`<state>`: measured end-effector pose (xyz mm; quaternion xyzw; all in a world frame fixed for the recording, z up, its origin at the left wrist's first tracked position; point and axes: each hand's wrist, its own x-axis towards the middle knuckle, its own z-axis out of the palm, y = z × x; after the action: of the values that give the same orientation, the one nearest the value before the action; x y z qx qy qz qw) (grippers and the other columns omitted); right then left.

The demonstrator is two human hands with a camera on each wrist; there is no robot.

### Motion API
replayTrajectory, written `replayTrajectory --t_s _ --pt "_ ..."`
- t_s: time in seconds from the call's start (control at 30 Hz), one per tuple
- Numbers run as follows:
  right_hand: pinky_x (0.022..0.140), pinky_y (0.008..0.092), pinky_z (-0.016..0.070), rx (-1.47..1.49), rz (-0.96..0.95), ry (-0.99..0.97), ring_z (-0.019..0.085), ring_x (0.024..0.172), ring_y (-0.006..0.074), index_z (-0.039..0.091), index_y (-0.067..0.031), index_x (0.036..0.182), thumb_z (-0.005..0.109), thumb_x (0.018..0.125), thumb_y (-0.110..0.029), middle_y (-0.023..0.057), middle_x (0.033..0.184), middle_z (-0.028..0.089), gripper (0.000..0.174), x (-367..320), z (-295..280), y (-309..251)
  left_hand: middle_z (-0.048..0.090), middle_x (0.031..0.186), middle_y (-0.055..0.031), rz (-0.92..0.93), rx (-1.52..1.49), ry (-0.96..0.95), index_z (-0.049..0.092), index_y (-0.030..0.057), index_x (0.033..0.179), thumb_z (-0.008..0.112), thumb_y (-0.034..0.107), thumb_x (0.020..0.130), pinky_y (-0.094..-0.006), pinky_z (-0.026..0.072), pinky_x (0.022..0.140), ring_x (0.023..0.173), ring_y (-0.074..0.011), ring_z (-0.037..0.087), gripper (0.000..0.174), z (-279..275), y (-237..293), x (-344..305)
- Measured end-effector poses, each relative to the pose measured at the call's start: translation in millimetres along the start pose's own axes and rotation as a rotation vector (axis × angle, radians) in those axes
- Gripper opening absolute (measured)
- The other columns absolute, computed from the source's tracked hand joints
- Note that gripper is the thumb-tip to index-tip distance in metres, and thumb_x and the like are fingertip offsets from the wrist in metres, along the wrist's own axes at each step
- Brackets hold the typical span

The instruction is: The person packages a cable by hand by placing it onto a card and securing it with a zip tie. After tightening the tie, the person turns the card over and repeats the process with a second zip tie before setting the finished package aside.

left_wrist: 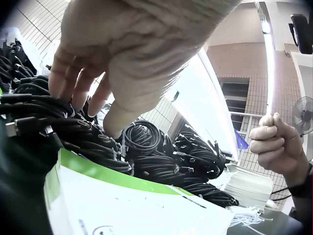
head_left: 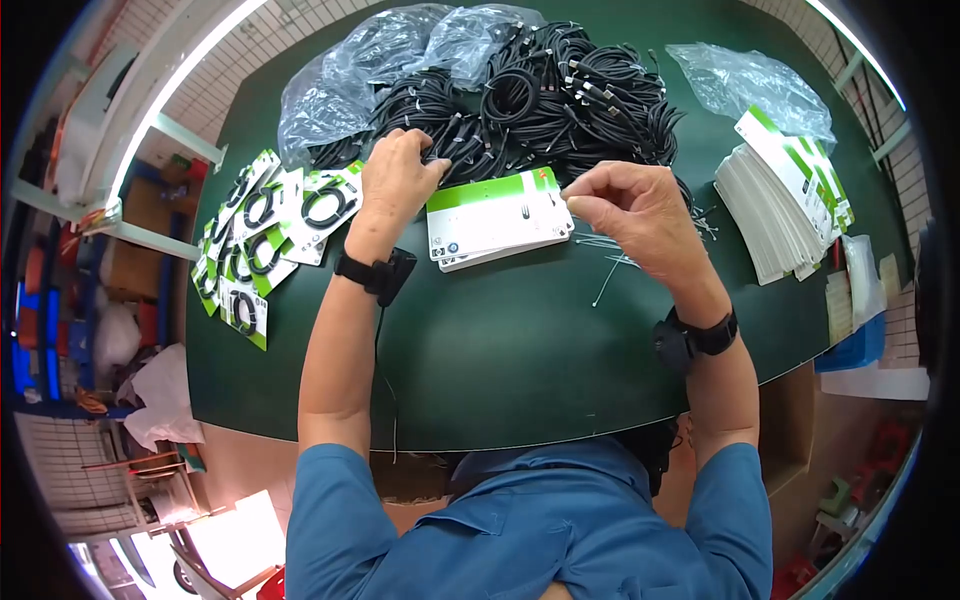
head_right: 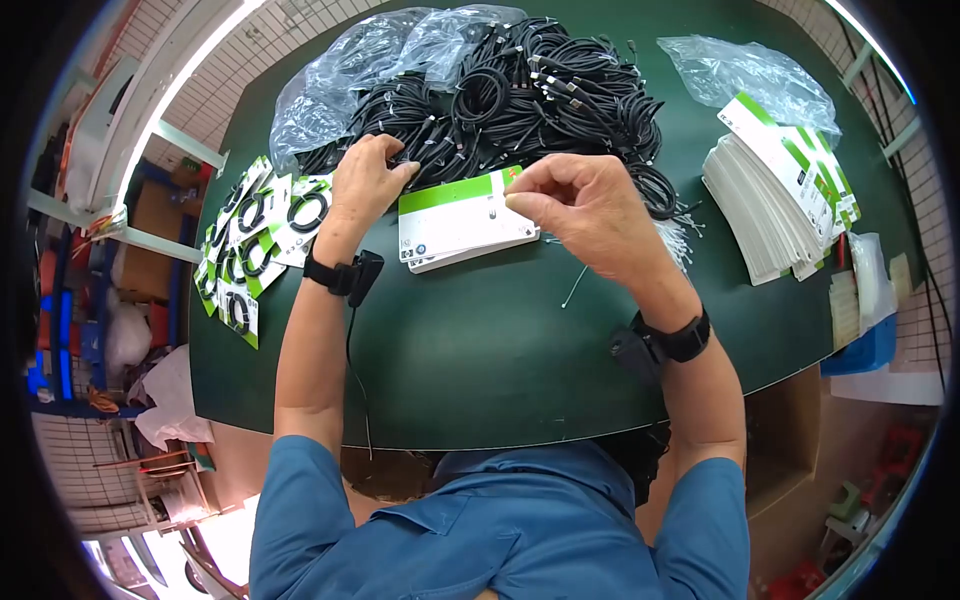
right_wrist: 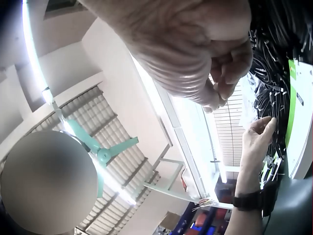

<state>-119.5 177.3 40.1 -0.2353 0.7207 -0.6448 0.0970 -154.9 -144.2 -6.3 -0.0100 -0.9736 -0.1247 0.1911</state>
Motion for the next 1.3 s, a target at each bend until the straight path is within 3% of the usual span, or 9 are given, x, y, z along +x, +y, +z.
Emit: replayTrajectory --t_s 0.13,0.27,0.5,0.67,0.8,0.9,1.07,1.2,1.3 --pt "0.064 0.0194 0.047 0.158 0.047 0.001 0.057 0.072 0.0032 0.077 0.0005 0.098 0.075 0.095 -0.007 -0.0027 0.082 0.068 0.008 2 4 17 0.074 0.102 -0.0151 0.042 0.092 0.025 0.074 0.0009 0.11 0.083 0.028 0.082 -0.0447 0.0549 0.089 0.1 -0.0336 0.07 0.04 2 9 0" --pt "0.063 0.0194 0.0469 0.194 0.149 0.017 0.057 0.072 0.0027 0.077 -0.0005 0.099 0.074 0.095 -0.008 -0.0028 0.083 0.068 0.009 0 -6 33 0.073 0.104 -0.0179 0.101 0.094 0.085 0.075 0.003 0.108 0.085 0.028 0.081 -0.0503 0.0545 0.088 0.102 -0.0408 0.068 0.037 11 3 10" --pt "0.062 0.0194 0.0465 0.198 0.105 0.031 0.055 0.07 0.0024 0.078 -0.0004 0.1 0.074 0.095 -0.008 -0.0026 0.082 0.068 0.009 1 -11 40 0.073 0.1 -0.0214 -0.045 0.127 -0.215 0.071 -0.0001 0.099 0.08 0.02 0.084 -0.0507 0.0552 0.09 0.103 -0.0424 0.068 0.027 5 -3 23" --pt "0.063 0.0193 0.0464 0.167 0.107 0.004 0.056 0.07 0.0025 0.077 0.0006 0.1 0.075 0.095 -0.008 -0.0021 0.082 0.068 0.01 2 -10 49 0.073 0.1 -0.0243 0.188 0.168 -0.267 0.068 -0.0006 0.095 0.071 0.011 0.086 -0.0535 0.0564 0.088 0.101 -0.0445 0.07 0.015 6 -24 30" --pt "0.063 0.0194 0.0471 0.186 0.058 -0.011 0.057 0.072 0.0027 0.077 0.0018 0.1 0.075 0.095 -0.007 -0.0015 0.083 0.069 0.01 0 -10 49 0.073 0.098 -0.0285 0.094 0.287 -0.251 0.068 -0.0013 0.102 0.064 0.009 0.089 -0.0548 0.0558 0.087 0.097 -0.0484 0.07 0.017 6 -16 33" --pt "0.064 0.0197 0.0475 0.18 0.047 -0.007 0.057 0.072 0.0029 0.077 0.0022 0.099 0.075 0.095 -0.007 -0.0012 0.083 0.069 0.01 -1 -8 51 0.072 0.093 -0.029 -0.019 0.273 -0.09 0.067 -0.0015 0.098 0.061 0.005 0.089 -0.0567 0.0558 0.084 0.092 -0.0506 0.069 0.012 -10 -12 38" --pt "0.064 0.02 0.0481 0.169 0.04 -0.021 0.058 0.073 0.0029 0.077 0.0026 0.099 0.076 0.095 -0.006 -0.0009 0.084 0.07 0.009 1 -7 55 0.072 0.09 -0.0282 0.072 0.243 0.079 0.066 -0.0011 0.103 0.059 0.003 0.091 -0.0551 0.0586 0.079 0.086 -0.0511 0.071 0.014 -35 1 44" --pt "0.065 0.02 0.0486 0.162 0.058 -0.031 0.059 0.074 0.0033 0.077 0.0021 0.099 0.075 0.095 -0.006 -0.0006 0.085 0.071 0.009 0 -6 53 0.073 0.081 -0.0203 0.08 -0.054 0.326 0.068 0.001 0.113 0.058 0.008 0.101 -0.0521 0.06 0.074 0.075 -0.0437 0.073 0.017 -51 16 48" --pt "0.065 0.0205 0.0495 0.183 0.107 -0.065 0.061 0.074 0.0045 0.078 0.0014 0.101 0.074 0.096 -0.009 -0.0001 0.085 0.071 0.012 -3 -1 46 0.073 0.089 -0.0106 -0.229 -1.002 0.097 0.063 0.0026 0.129 0.054 0.011 0.108 -0.0446 0.0611 0.079 0.084 -0.03 0.074 0.024 -61 27 40"
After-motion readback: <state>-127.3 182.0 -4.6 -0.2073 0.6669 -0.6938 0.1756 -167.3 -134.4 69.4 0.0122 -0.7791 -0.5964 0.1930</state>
